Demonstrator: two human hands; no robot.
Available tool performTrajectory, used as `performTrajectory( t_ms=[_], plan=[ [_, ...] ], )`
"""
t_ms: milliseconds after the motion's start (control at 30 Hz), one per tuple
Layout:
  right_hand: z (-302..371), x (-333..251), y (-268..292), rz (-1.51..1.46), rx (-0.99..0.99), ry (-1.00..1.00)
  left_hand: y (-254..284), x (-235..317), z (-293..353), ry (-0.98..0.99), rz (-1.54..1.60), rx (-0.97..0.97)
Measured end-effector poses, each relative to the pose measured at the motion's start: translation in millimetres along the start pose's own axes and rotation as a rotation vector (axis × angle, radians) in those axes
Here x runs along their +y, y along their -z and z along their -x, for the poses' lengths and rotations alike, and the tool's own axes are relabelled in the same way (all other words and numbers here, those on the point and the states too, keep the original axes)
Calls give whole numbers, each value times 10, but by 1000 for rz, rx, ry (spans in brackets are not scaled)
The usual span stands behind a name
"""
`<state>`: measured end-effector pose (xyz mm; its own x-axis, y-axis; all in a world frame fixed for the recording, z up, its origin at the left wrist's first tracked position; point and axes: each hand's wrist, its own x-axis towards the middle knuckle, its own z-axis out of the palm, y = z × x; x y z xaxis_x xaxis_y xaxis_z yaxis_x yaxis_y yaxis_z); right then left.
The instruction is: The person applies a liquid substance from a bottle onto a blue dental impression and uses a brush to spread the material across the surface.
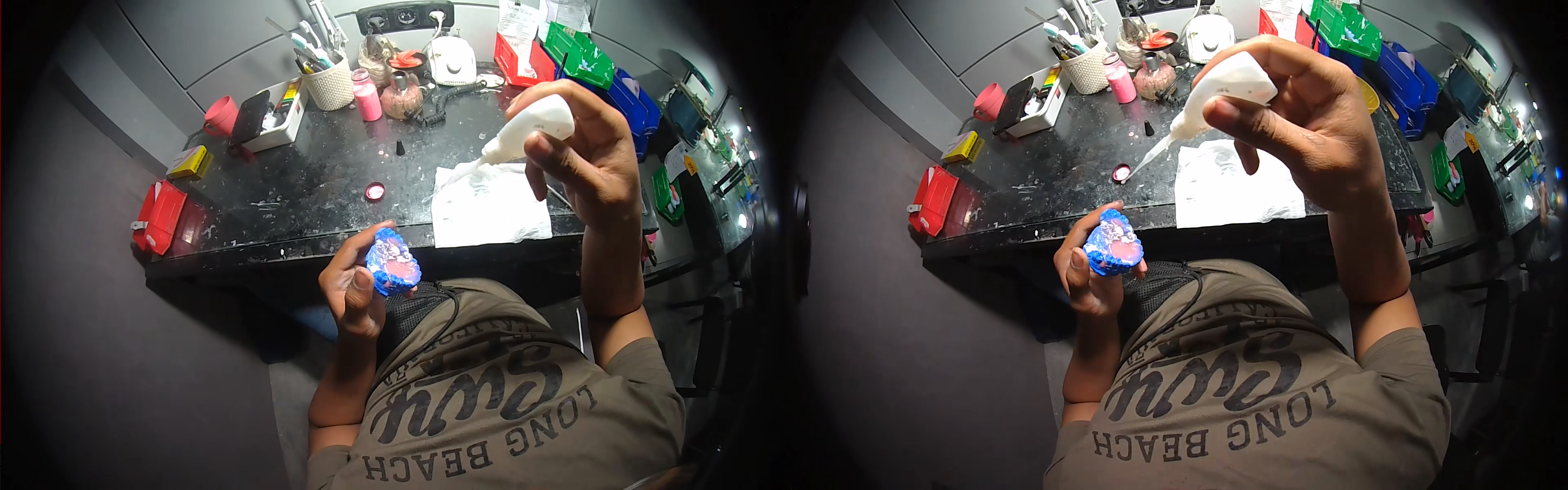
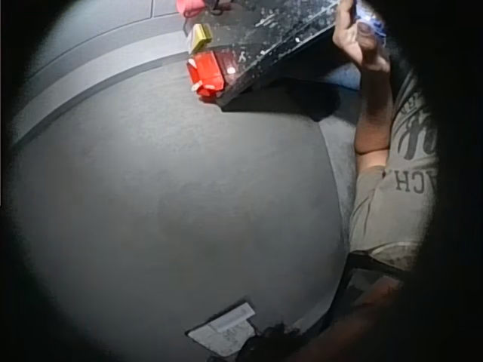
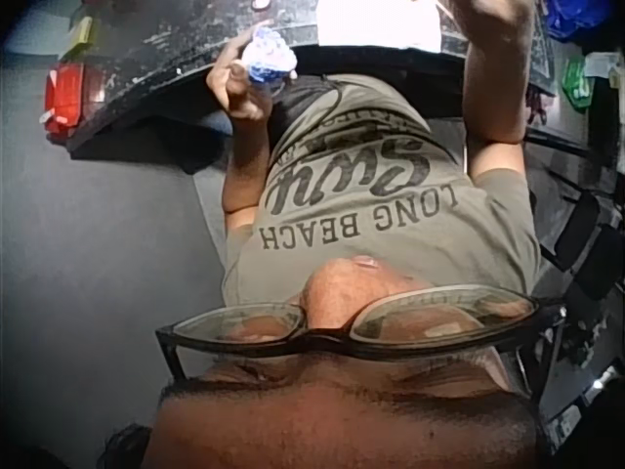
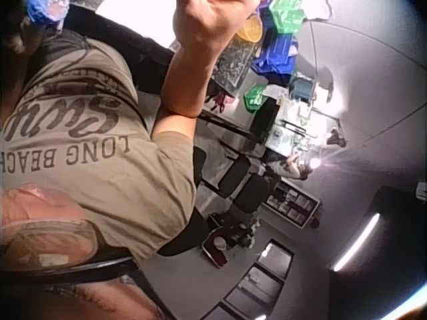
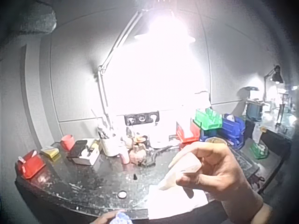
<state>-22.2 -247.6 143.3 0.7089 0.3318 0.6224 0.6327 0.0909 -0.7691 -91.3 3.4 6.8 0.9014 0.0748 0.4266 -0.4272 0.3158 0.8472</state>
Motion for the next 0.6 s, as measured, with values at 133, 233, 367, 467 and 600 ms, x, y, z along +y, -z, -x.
performTrajectory(
  t_ms=[133,233,367,467,600],
  plan=[
    [-31,-62,-70,24,7,44,19,1,11,9,-1,-9],
    [-30,-153,-109,41,48,44,8,20,13,37,6,-29],
    [-1,-270,-192,196,75,62,-2,45,11,56,10,-32],
    [58,-279,-287,328,144,69,-27,55,-2,55,37,-33],
    [89,-297,-398,414,214,44,-13,70,4,71,34,-34]
  ],
)
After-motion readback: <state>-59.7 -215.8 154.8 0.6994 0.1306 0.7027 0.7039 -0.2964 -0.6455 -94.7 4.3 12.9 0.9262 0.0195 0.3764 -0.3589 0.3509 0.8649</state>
